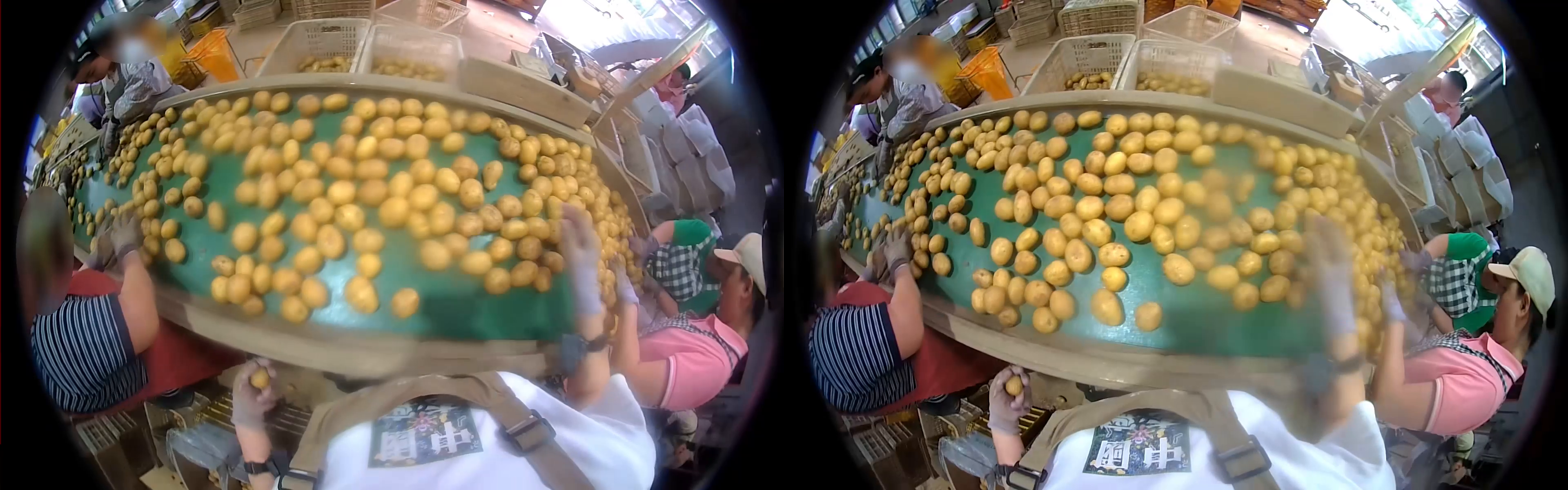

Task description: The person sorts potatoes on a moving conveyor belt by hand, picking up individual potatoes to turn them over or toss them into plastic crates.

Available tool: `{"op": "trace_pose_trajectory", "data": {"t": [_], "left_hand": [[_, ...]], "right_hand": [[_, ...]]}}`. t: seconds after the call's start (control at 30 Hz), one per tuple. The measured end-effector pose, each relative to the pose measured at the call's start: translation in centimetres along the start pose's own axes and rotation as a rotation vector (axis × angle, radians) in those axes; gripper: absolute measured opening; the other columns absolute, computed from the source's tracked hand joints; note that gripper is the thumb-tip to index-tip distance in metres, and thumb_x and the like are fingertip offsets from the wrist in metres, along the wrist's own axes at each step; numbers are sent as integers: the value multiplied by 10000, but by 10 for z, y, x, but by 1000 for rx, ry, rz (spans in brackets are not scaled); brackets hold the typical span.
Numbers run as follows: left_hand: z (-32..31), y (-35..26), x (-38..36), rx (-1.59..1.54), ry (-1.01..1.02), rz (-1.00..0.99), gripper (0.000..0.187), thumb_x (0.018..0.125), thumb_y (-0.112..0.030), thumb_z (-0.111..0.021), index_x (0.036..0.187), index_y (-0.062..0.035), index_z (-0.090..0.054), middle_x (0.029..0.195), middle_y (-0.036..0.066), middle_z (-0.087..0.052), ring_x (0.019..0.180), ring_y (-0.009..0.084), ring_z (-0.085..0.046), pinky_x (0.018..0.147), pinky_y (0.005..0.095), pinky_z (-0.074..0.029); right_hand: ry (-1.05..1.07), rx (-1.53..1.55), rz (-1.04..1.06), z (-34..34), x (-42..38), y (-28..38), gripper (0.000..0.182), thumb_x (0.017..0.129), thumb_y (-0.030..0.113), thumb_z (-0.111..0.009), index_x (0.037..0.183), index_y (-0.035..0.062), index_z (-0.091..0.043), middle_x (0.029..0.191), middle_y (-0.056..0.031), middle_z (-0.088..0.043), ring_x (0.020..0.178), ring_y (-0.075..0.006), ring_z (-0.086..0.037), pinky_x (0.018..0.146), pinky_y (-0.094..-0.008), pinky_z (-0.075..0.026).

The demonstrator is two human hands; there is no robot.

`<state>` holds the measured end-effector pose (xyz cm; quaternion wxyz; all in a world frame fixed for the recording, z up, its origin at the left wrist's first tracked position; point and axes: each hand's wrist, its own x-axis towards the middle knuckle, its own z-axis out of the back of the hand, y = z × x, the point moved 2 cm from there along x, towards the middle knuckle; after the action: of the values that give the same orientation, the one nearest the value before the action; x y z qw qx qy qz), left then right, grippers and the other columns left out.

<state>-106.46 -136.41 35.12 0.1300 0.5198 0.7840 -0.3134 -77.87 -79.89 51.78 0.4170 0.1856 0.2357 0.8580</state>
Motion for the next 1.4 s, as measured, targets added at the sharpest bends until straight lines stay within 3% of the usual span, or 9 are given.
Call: {"op": "trace_pose_trajectory", "data": {"t": [0.13,0.23,0.3,0.5,0.77,0.87,1.0,1.23,1.4], "left_hand": [[128,-8,36,979,-348,-597,317,1000,-284,-557,1223,-70,-625,1017,126,-717,800,270,-661,721,350,-538],[164,-34,71,647,-426,-622,347,989,-229,-595,1272,-28,-610,1168,151,-687,1125,332,-645,1002,397,-516],[141,-59,69,-144,-357,-451,328,999,-163,-588,1282,3,-600,1266,176,-646,1169,324,-623,1031,397,-496],[-63,-88,12,834,-947,-1328,281,1015,-8,-503,1273,24,-610,1313,165,-620,1191,329,-606,1051,408,-481],[-220,-3,76,1852,599,-1069,306,864,-138,-668,1164,-93,-710,1210,140,-672,1165,324,-628,1043,468,-477],[-210,20,101,1942,769,-1011,240,794,-184,-685,1025,-147,-742,1107,107,-680,1127,305,-627,1035,473,-464],[-209,-10,113,2106,862,-875,190,726,-180,-700,913,-153,-722,1051,92,-658,1052,299,-629,970,454,-482],[-189,-83,108,2164,518,-949,129,762,-157,-735,885,-120,-724,998,97,-671,1029,323,-627,974,490,-464],[-167,-124,100,2324,216,-808,151,816,-199,-726,927,-111,-778,1041,92,-701,1073,322,-622,1085,494,-394]], "right_hand": [[-109,-895,-74,40,-34,-237,570,972,-10,-515,1532,10,-410,1572,-174,-424,1387,-274,-483,1136,-368,-424],[-372,341,115,24,-40,-243,564,996,45,-456,1548,-36,-376,1629,-172,-358,1524,-260,-316,1261,-354,-257],[-274,-224,287,16,-40,-224,530,1020,66,-452,1537,-30,-391,1620,-158,-366,1508,-259,-337,1250,-379,-276],[-158,775,-332,-67,-14,-69,494,990,152,-562,1471,52,-509,1484,-118,-522,1387,-242,-473,1133,-398,-414],[-70,578,-183,-133,26,40,572,907,227,-673,1435,54,-538,1465,-210,-531,1368,-371,-486,1105,-454,-433],[-247,-369,525,-119,10,115,551,852,185,-682,1378,70,-570,1347,-221,-590,1280,-383,-538,1040,-460,-462],[897,-614,487,-131,-15,225,569,804,136,-682,1365,99,-594,1149,-144,-648,1076,-317,-642,835,-465,-516],[323,22,654,-126,5,205,420,865,186,-703,1282,214,-667,1068,-113,-655,1045,-313,-656,812,-434,-536],[-873,-154,694,63,83,186,604,882,257,-732,1433,115,-531,1266,-185,-611,1171,-394,-586,1021,-500,-466]]}}
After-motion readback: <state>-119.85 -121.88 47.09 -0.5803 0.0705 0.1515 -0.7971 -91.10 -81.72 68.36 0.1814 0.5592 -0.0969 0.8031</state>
